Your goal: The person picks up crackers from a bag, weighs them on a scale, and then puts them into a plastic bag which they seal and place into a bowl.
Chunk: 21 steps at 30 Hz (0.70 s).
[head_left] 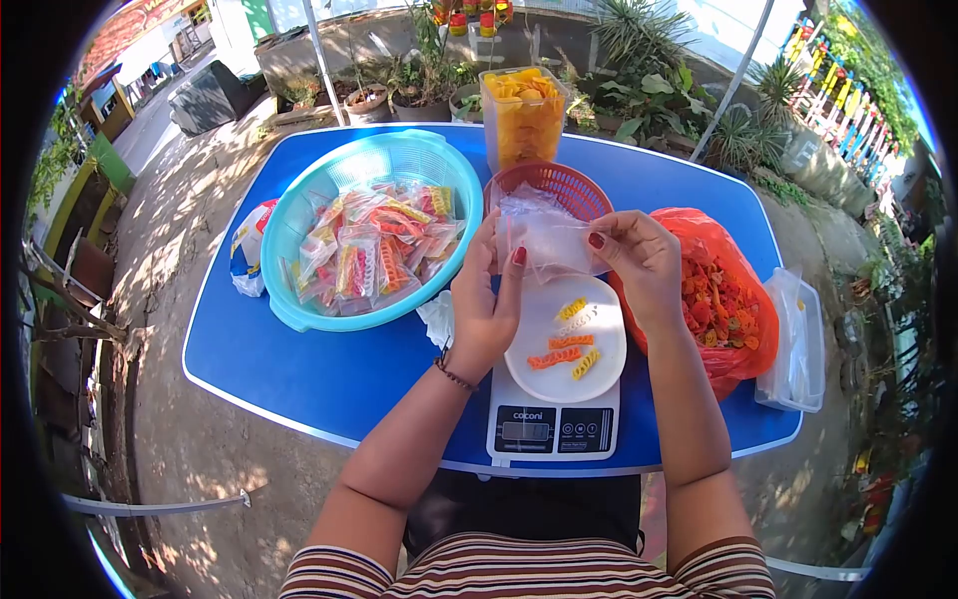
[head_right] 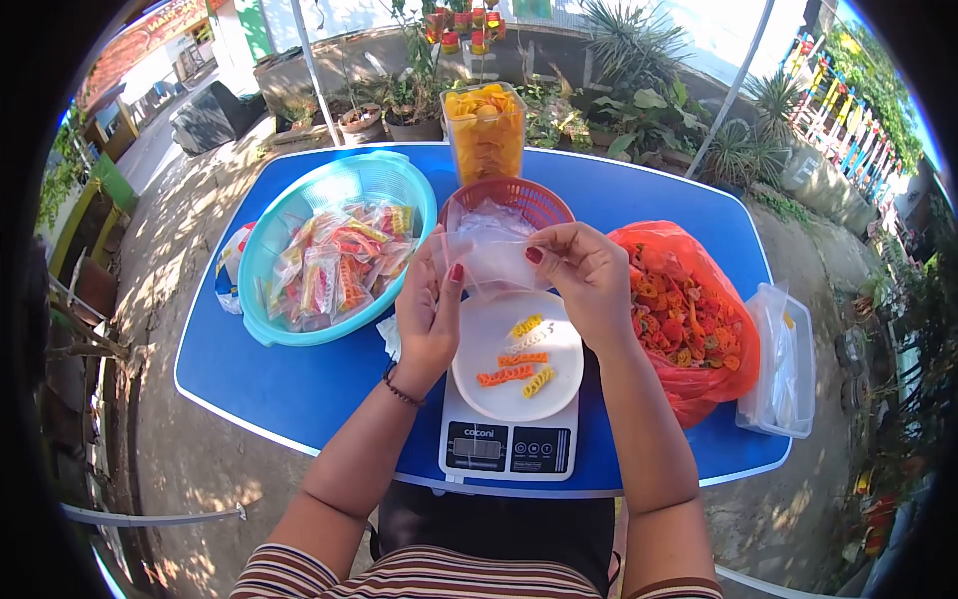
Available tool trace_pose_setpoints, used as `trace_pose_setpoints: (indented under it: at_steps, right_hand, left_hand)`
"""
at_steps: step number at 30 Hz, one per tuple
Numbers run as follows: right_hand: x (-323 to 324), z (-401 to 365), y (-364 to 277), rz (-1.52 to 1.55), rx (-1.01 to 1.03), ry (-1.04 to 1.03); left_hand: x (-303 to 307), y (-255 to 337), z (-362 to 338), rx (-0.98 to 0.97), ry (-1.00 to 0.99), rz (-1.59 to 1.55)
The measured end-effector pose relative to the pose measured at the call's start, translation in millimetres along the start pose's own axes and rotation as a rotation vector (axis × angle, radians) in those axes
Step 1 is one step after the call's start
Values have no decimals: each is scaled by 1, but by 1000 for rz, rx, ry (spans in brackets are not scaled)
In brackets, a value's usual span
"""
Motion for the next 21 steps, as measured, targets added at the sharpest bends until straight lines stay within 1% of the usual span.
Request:
trace_pose_setpoints:
  at_steps: [2,5,7,10,13,16,19,21]
  right_hand:
    - [3,-3,7,10,-57,45]
    - [8,-7,17,26,-95,125]
    - [11,-10,20,29,-120,144]
    - [14,-12,28,19,-17,170]
    - [17,-14,38,4,3,208]
    - [19,-17,42,33,-92,217]
    - [16,-18,37,57,-113,229]
    - [16,-19,38,44,-81,246]
  left_hand:
    - [5,-12,1,118,-72,-41]
    - [10,-19,1,203,-62,-12]
    - [9,-18,0,195,-52,-24]
    - [7,-18,-2,190,-49,-33]
    - [6,-19,-2,185,-56,-38]
    - [7,-22,-3,199,-57,-22]
    - [7,-23,-3,202,-59,-20]
    - [7,-23,-2,201,-59,-25]
Point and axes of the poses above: each hand's wrist, its own z-axis towards the middle knuckle, its own x-axis out of the back of the hand, y = z × x, the point moved 4 cm from there along z, towards the middle knuckle, and after that the axes turned 3 degrees about x, right-handed, at the moved point
